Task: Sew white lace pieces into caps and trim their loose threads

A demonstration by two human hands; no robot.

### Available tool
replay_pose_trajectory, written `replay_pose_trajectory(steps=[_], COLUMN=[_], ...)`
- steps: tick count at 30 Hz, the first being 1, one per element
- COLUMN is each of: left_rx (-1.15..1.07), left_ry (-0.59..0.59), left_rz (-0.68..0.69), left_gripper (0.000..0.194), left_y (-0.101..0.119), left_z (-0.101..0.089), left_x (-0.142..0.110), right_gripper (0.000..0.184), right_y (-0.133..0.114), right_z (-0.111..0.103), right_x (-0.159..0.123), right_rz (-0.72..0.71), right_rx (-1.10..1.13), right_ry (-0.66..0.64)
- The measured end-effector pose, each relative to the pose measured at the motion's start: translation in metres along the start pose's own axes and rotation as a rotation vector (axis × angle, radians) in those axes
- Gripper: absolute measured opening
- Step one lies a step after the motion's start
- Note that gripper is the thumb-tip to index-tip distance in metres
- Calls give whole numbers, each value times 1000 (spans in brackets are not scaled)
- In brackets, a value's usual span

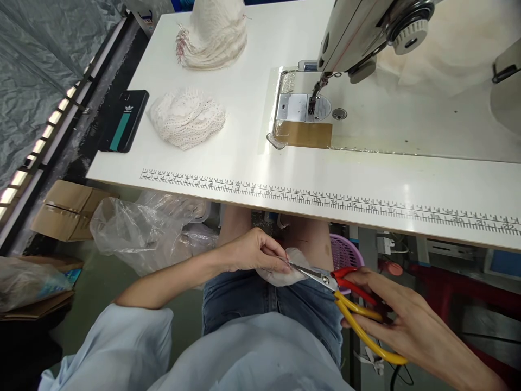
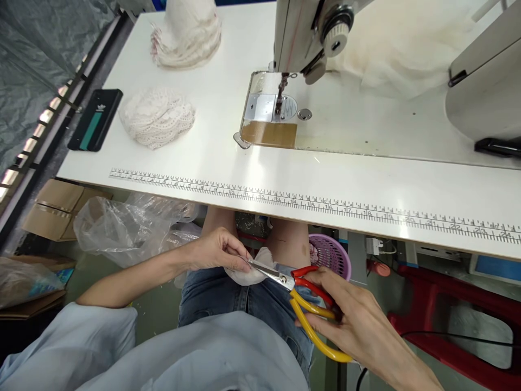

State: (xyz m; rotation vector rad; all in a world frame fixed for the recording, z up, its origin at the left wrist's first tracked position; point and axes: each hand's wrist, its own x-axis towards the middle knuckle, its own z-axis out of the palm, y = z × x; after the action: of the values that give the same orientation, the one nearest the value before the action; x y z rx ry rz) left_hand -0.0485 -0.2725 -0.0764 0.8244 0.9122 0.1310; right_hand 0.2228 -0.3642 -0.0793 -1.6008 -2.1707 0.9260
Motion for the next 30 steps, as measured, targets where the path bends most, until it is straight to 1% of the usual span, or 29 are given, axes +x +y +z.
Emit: replay_pose_trajectory(steps=[3, 12, 16, 22, 26, 30], left_rx=[9, -7, -25, -49, -72, -58], left_ry=[18, 31, 41, 50, 39, 40], left_rz=[-5, -10, -12, -22, -14, -6], left_gripper=[20, 18, 17, 20, 18, 17], left_y=[1, 0, 0, 0, 1, 1], left_z=[0, 2, 2, 2, 3, 3], left_x=[0, 1, 1, 1, 1, 0], right_gripper=[34, 33, 32, 33, 31, 29], right_y=[1, 2, 5, 9, 8, 7], right_z=[1, 0, 2, 4, 5, 6], right_x=[0, -1, -2, -5, -5, -5], right_rz=[-83, -123, -122, -68, -78, -94], right_rx=[19, -60, -68, 8, -11, 9], right_ry=[-80, -75, -78, -134, -98, -95])
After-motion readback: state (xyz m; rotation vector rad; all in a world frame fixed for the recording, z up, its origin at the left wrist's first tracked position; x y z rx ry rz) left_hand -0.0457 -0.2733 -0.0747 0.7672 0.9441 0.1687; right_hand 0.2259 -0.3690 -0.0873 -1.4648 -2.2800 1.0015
